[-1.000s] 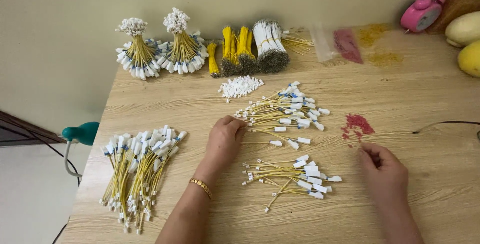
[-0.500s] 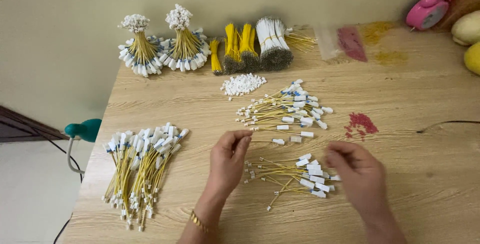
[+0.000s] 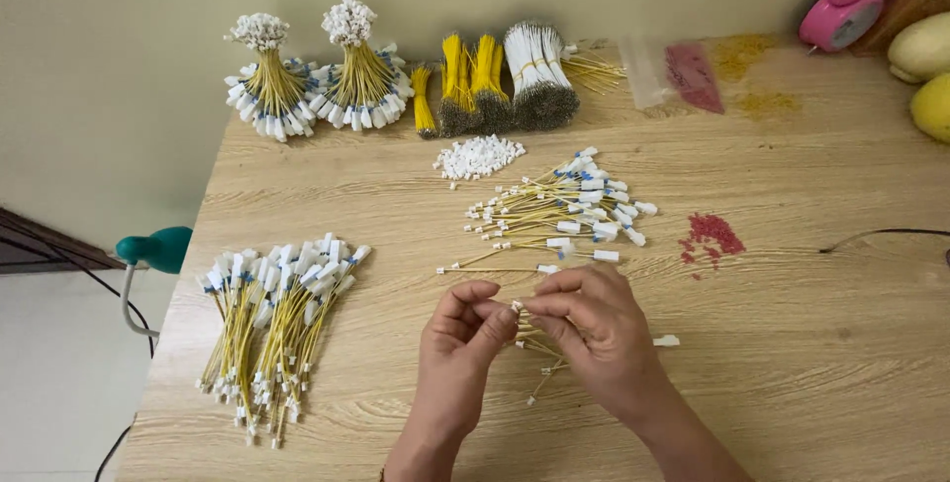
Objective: Manually assembling small yellow wire components with white plastic connectors on a workbench.
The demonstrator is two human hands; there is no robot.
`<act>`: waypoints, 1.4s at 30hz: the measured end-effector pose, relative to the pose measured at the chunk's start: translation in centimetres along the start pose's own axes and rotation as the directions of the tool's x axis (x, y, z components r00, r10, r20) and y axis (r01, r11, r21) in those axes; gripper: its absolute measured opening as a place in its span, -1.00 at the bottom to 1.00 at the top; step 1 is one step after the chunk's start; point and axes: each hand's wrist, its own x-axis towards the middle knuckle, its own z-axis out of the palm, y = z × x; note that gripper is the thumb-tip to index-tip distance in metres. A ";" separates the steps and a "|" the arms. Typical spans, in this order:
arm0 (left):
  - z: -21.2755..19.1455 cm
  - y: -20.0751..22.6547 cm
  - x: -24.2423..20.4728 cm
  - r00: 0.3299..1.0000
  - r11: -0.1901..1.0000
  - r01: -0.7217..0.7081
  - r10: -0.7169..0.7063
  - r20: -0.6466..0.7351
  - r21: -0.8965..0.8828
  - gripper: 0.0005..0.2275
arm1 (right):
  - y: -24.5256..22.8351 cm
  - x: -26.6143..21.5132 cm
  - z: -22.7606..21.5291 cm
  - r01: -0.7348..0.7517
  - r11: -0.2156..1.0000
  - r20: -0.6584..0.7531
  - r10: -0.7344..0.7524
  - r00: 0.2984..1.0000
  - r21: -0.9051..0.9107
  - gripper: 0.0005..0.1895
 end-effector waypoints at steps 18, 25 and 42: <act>0.0 0.3 -0.7 0.989 0.993 0.024 -0.041 0.143 0.117 -0.72 | 1.8 -1.3 -0.2 -0.302 0.927 0.201 0.259 0.945 0.223 -0.89; 0.2 0.5 -0.6 0.985 0.995 0.055 -0.068 0.162 0.080 -0.72 | 2.7 -1.7 0.0 -0.229 0.916 0.159 0.185 0.970 0.330 -0.90; -0.7 -0.7 -0.2 0.981 0.937 0.013 -0.078 0.175 0.349 -0.73 | 1.5 -1.5 -1.5 -0.408 0.884 0.337 0.321 0.885 0.228 -0.87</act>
